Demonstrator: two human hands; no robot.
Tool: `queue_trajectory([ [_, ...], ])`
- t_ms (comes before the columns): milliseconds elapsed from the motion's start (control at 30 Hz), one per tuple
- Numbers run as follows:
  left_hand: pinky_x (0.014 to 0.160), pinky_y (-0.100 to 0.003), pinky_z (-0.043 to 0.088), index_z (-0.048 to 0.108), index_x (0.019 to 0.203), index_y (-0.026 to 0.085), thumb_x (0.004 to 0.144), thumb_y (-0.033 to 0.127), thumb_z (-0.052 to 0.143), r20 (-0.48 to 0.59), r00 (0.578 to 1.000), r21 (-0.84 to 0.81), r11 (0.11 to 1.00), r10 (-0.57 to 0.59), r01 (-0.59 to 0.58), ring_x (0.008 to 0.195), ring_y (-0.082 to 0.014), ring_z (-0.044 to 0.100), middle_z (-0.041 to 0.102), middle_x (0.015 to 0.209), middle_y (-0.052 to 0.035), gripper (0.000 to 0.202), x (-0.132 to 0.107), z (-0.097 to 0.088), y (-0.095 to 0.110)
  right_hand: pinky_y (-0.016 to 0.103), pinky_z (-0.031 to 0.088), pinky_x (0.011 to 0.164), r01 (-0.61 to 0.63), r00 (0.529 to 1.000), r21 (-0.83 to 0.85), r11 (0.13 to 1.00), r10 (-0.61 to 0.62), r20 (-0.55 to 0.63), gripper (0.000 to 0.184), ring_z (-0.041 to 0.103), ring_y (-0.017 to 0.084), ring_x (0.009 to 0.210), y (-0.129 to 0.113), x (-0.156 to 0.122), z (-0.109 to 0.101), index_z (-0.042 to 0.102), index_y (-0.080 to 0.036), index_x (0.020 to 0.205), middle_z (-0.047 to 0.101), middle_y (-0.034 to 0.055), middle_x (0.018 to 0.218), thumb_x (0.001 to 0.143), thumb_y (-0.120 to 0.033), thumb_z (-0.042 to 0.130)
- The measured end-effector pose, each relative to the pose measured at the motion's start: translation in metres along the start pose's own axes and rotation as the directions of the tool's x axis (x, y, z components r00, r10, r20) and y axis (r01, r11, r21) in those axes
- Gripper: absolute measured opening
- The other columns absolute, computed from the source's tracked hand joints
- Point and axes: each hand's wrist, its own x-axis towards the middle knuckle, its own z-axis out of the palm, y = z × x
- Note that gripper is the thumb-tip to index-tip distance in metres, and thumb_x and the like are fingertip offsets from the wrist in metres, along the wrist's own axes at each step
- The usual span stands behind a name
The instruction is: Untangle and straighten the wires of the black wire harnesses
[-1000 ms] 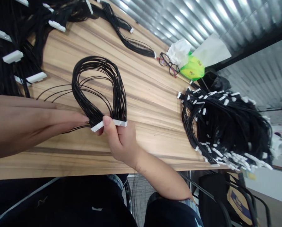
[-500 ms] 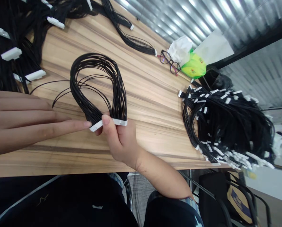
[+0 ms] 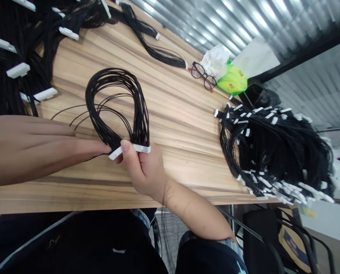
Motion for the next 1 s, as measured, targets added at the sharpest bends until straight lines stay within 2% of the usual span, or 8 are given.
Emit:
queue_trajectory([
  [133, 0.05, -0.019, 0.036, 0.057, 0.112, 0.027, 0.112, 0.039, 0.03, 0.058, 0.984, -0.006, 0.986, 0.167, -0.167, 0.055, -0.0071, 0.061, 0.069, 0.074, 0.0114, 0.03, 0.016, 0.001, -0.007, 0.028, 0.051, 0.064, 0.067, 0.996, -0.11, 0.992, -0.06, 0.067, 0.037, 0.063, 0.012, 0.065, 0.001, 0.001, -0.001, 0.063, -0.023, 0.076, 0.068, -0.0021, 0.07, 0.108, -0.031, 0.046],
  [267, 0.048, -0.022, 0.028, 0.055, 0.098, 0.025, 0.112, 0.037, 0.028, 0.03, 0.992, 0.037, 0.991, 0.125, -0.126, 0.048, -0.0094, 0.054, 0.061, 0.06, 0.0108, 0.032, 0.018, -0.001, -0.008, 0.028, 0.05, 0.063, 0.012, 0.999, -0.086, 0.996, -0.007, 0.053, 0.037, 0.064, 0.011, 0.064, 0.002, 0.002, -0.001, 0.065, -0.023, 0.076, 0.069, -0.0021, 0.07, 0.108, -0.031, 0.048],
  [500, 0.045, -0.022, 0.03, 0.056, 0.099, 0.024, 0.11, 0.052, 0.031, -0.014, 0.999, 0.17, 0.985, 0.034, -0.031, 0.047, -0.0098, 0.055, 0.056, 0.057, 0.0093, 0.039, 0.012, -0.004, -0.001, 0.028, 0.055, 0.066, -0.087, 0.995, -0.02, 0.996, 0.086, -0.046, 0.044, 0.069, 0.013, 0.066, 0.005, 0.004, -0.004, 0.066, -0.022, 0.074, 0.074, 0.0, 0.07, 0.108, -0.042, 0.047],
  [600, 0.06, -0.03, 0.042, 0.056, 0.089, 0.024, 0.107, 0.037, 0.048, -0.116, 0.981, 0.348, 0.932, 0.154, -0.105, 0.062, -0.0157, 0.059, 0.06, 0.066, 0.0063, 0.024, 0.013, -0.008, 0.001, 0.03, 0.055, 0.068, -0.069, 0.996, -0.034, 0.997, 0.067, -0.059, 0.044, 0.069, 0.014, 0.067, 0.007, 0.004, -0.004, 0.066, -0.022, 0.072, 0.074, -0.0002, 0.07, 0.107, -0.042, 0.048],
  [700, 0.081, -0.039, 0.045, 0.057, 0.081, 0.024, 0.098, 0.031, 0.064, -0.181, 0.936, 0.467, 0.864, 0.301, -0.187, 0.083, -0.0185, 0.062, 0.07, 0.094, 0.0047, 0.019, 0.014, -0.015, 0.001, 0.031, 0.055, 0.067, -0.065, 0.995, -0.035, 0.997, 0.063, -0.072, 0.044, 0.069, 0.014, 0.067, 0.008, 0.003, -0.002, 0.067, -0.023, 0.072, 0.074, 0.0002, 0.07, 0.107, -0.043, 0.049],
  [767, 0.086, -0.037, 0.046, 0.058, 0.081, 0.025, 0.097, 0.03, 0.065, -0.165, 0.931, 0.444, 0.868, 0.325, -0.224, 0.092, -0.0167, 0.063, 0.07, 0.106, 0.0068, 0.019, 0.014, -0.017, 0.002, 0.031, 0.055, 0.067, -0.076, 0.994, -0.037, 0.996, 0.073, -0.079, 0.044, 0.071, 0.015, 0.068, 0.008, 0.002, -0.002, 0.068, -0.023, 0.072, 0.075, 0.0012, 0.07, 0.106, -0.043, 0.049],
  [867, 0.087, -0.033, 0.05, 0.06, 0.085, 0.025, 0.101, 0.032, 0.06, -0.137, 0.939, 0.351, 0.902, 0.315, -0.251, 0.087, -0.0145, 0.063, 0.071, 0.096, 0.0071, 0.018, 0.015, -0.014, 0.002, 0.03, 0.055, 0.067, -0.08, 0.994, -0.03, 0.996, 0.077, -0.082, 0.045, 0.073, 0.016, 0.07, 0.008, 0.003, -0.003, 0.069, -0.022, 0.073, 0.075, 0.0018, 0.07, 0.107, -0.043, 0.049],
  [1000, 0.061, -0.025, 0.044, 0.054, 0.075, 0.024, 0.108, 0.036, 0.045, -0.135, 0.96, 0.162, 0.961, 0.246, -0.224, 0.059, -0.011, 0.055, 0.061, 0.063, 0.0071, 0.037, 0.016, -0.009, 0.003, 0.03, 0.055, 0.07, -0.053, 0.995, -0.018, 0.998, 0.051, -0.088, 0.044, 0.073, 0.015, 0.071, 0.008, 0.004, -0.004, 0.07, -0.022, 0.074, 0.076, 0.0014, 0.071, 0.107, -0.041, 0.049],
])
